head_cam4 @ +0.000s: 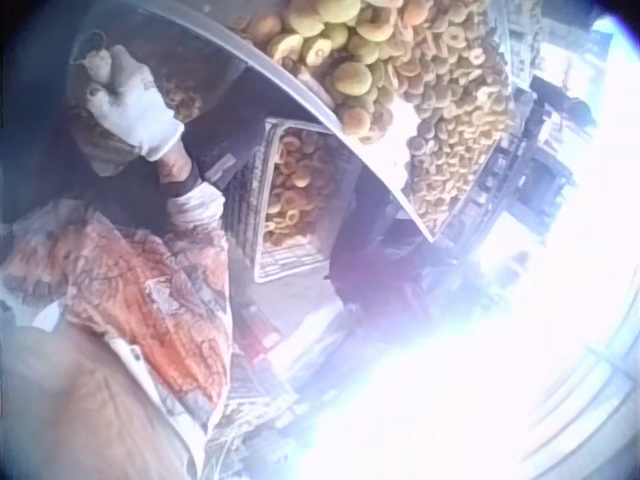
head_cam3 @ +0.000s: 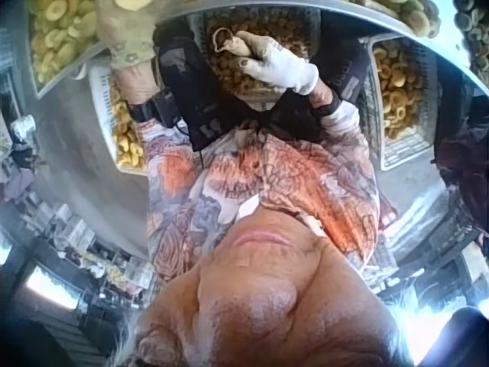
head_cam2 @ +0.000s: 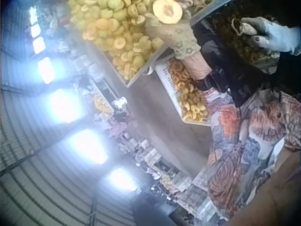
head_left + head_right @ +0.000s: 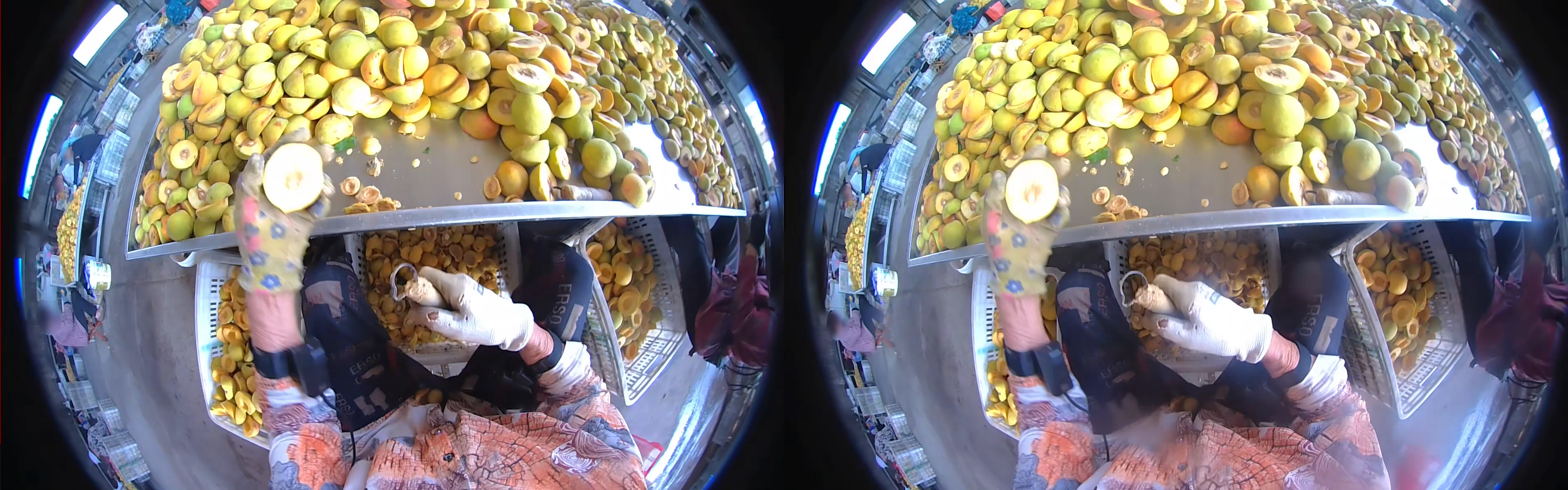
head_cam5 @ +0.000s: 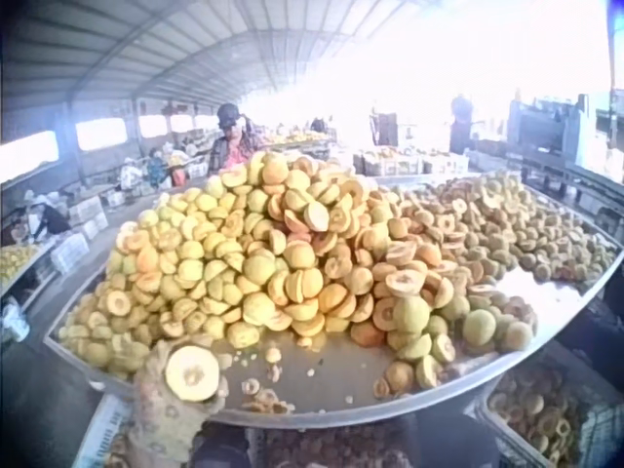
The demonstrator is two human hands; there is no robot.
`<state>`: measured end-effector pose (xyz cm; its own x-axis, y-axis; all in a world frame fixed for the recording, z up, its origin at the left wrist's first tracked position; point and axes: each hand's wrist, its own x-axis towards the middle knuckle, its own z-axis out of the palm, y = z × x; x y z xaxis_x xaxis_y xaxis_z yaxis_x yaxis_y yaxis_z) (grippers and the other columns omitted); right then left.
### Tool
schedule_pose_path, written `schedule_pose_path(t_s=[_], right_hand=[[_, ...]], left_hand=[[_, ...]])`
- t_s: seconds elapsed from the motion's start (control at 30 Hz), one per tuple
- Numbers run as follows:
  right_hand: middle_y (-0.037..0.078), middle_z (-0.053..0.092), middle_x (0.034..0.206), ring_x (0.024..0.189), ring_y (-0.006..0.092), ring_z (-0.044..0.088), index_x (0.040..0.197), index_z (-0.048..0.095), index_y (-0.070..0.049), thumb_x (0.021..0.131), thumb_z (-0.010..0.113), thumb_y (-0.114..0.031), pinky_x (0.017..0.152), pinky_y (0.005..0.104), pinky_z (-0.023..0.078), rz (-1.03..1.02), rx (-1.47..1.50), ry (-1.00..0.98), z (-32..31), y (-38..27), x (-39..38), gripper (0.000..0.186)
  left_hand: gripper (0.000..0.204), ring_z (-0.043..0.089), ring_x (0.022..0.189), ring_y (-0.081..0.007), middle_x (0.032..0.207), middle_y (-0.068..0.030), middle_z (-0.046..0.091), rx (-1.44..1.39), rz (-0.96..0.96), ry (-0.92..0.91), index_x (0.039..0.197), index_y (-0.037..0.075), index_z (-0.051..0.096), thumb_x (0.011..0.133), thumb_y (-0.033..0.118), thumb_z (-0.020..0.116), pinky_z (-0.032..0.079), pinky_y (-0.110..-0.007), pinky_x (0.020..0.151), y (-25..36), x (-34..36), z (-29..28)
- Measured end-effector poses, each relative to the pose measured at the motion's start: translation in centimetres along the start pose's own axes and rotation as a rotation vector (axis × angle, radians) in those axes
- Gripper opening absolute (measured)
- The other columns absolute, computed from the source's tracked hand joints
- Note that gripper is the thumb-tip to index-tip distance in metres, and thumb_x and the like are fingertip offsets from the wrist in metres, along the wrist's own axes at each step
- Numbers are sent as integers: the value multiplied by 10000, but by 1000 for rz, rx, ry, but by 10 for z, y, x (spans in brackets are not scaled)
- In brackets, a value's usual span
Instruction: Using a hand coring tool to remove pits/cores from halved fruit at a processing table.
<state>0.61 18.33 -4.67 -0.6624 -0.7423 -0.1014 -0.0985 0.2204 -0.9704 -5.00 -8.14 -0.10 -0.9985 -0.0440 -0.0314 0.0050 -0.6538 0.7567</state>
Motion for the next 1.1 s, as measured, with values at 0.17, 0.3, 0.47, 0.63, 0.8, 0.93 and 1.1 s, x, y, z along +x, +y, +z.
schedule_pose_path(t_s=[0.17, 0.3, 0.47, 0.63, 0.8, 0.93, 1.1], right_hand=[[162, 617, 798, 729, 276, 620, 997, 523, 0, 877, 597, -263, 682, 376, 472, -98, 116, 129, -3, -20, 0, 298], [178, 645, 815, 757, 331, 662, 1016, 541, 14, 895, 604, -301, 676, 388, 492, -247, 122, 222, -5, -23, 1, 343], [197, 656, 862, 795, 369, 654, 1083, 559, 22, 905, 596, -270, 713, 382, 507, -99, 133, 244, -18, -23, -3, 344], [214, 658, 895, 813, 357, 651, 1064, 583, 29, 904, 600, -262, 739, 395, 501, -166, 83, 225, -21, -13, -4, 333], [158, 662, 890, 789, 217, 629, 1060, 594, 21, 895, 627, -288, 736, 356, 492, -139, 134, 69, -21, -9, 0, 352], [147, 666, 897, 794, 219, 632, 1056, 612, 1, 899, 626, -277, 740, 356, 492, -124, 104, -52, -22, -13, 1, 320], [109, 593, 677, 573, 214, 551, 940, 597, -38, 931, 567, -271, 552, 323, 458, -346, 237, -30, -15, -3, 7, 236]], left_hand=[[594, 636, 638, -246, 839, -178, 674, -37, -45, 115, 1079, -13, 617, 949, 543, 456, 529, -319, 525, -39, -40, 57], [473, 656, 753, -180, 870, -128, 665, 117, 51, 127, 1027, -13, 616, 984, 433, 467, 553, -281, 668, -71, -45, 73], [457, 669, 836, -209, 949, -152, 674, 175, 34, 184, 1062, -21, 606, 993, 405, 455, 565, -327, 754, -97, -50, 101], [447, 669, 886, -235, 1000, -156, 672, 160, 101, 224, 1070, -38, 605, 996, 378, 460, 578, -348, 769, -101, -54, 109], [383, 655, 850, -188, 961, -120, 675, 245, 76, 266, 1025, -7, 637, 972, 359, 538, 551, -323, 738, -98, -61, 87], [257, 627, 772, -118, 845, -62, 666, 543, 345, 438, 928, 29, 666, 913, 285, 663, 514, -294, 699, -110, -64, 68], [360, 637, 792, -136, 890, -73, 663, 582, 118, 265, 974, 5, 652, 928, 352, 570, 522, -290, 726, -93, -66, 67]])
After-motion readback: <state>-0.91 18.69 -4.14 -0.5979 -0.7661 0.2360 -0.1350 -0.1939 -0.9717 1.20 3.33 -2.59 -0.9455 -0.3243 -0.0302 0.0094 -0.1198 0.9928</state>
